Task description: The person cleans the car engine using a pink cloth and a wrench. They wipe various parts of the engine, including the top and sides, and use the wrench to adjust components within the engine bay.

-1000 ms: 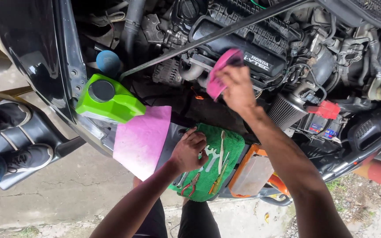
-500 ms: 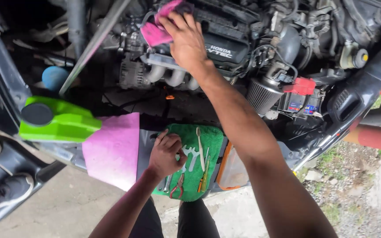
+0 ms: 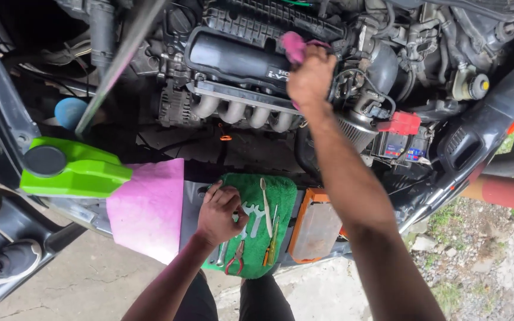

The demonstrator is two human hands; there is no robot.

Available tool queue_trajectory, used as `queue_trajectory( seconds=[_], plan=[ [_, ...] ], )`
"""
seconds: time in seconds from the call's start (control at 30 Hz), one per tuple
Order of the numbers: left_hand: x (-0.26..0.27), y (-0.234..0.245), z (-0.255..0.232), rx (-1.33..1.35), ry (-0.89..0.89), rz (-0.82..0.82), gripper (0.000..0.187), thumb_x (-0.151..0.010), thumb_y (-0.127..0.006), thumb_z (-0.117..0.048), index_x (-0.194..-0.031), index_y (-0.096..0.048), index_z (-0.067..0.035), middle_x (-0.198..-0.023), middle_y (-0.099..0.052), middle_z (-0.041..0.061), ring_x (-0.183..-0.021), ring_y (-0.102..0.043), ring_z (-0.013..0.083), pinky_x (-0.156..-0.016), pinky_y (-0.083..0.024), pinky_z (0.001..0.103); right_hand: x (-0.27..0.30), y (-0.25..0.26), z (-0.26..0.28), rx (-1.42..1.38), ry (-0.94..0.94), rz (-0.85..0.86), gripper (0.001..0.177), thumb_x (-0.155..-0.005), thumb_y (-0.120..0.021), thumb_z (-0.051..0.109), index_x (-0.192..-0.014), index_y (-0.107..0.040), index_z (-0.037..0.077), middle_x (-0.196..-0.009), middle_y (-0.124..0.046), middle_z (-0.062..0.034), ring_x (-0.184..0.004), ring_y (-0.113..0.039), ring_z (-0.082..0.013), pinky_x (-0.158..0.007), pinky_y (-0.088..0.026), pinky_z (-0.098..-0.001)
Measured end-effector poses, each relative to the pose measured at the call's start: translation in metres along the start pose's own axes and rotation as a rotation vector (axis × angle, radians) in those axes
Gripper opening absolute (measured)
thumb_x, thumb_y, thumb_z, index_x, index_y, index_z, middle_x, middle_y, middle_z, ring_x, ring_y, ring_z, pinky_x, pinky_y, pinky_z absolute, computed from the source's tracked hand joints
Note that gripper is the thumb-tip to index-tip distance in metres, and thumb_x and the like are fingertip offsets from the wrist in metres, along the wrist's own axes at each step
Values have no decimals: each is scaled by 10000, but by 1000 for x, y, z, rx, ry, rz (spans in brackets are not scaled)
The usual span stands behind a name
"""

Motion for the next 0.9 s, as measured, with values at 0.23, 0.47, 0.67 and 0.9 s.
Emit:
queue_trajectory(
  seconds=[0.23, 0.47, 0.67, 0.9],
  plan=[
    [-1, 2, -4, -51, 34, 26, 47, -650, -539, -137, -629, -496, -142, -785, -557, -4, -823, -568, 152, -1027, -359, 382, -20, 68, 38, -348, 128, 70, 480, -741, -512, -160, -1142, -626, 77, -1049, -697, -96, -809, -748, -213, -569, -604, -191],
    [-2, 1, -3, -42, 17, -13, 32, -662, -540, -116, -651, -515, -134, -776, -550, -2, -840, -582, 156, -1034, -359, 381, -71, -23, -5, 122, 161, -149, 336, -742, -736, 129, -1070, -670, 98, -1027, -672, -115, -892, -574, -298, -830, -454, -383],
    [-4, 2, -2, -56, 3, -15, 28, -664, -541, -116, -666, -515, -127, -788, -551, 6, -839, -579, 165, -1013, -372, 382, -61, -23, 79, 458, 307, -142, 550, -810, -623, 384, -1295, -563, 131, -1219, -670, 11, -1141, -551, -118, -928, -307, -320],
    [0, 0, -3, -44, 13, 1, 16, -672, -536, -133, -679, -529, -120, -802, -556, 10, -847, -585, 171, -1008, -368, 390, -76, 0, -8, -135, 588, -129, 558, -597, -643, -8, -1139, -722, 99, -1182, -669, -78, -1054, -617, -279, -962, -430, -330]
  ],
)
Point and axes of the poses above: each hand's wrist, its own x-axis away from the middle knuckle, its own y-axis out of the back of the hand, z = x × y, the point moved 8 cm from there along -x, towards the middle knuckle
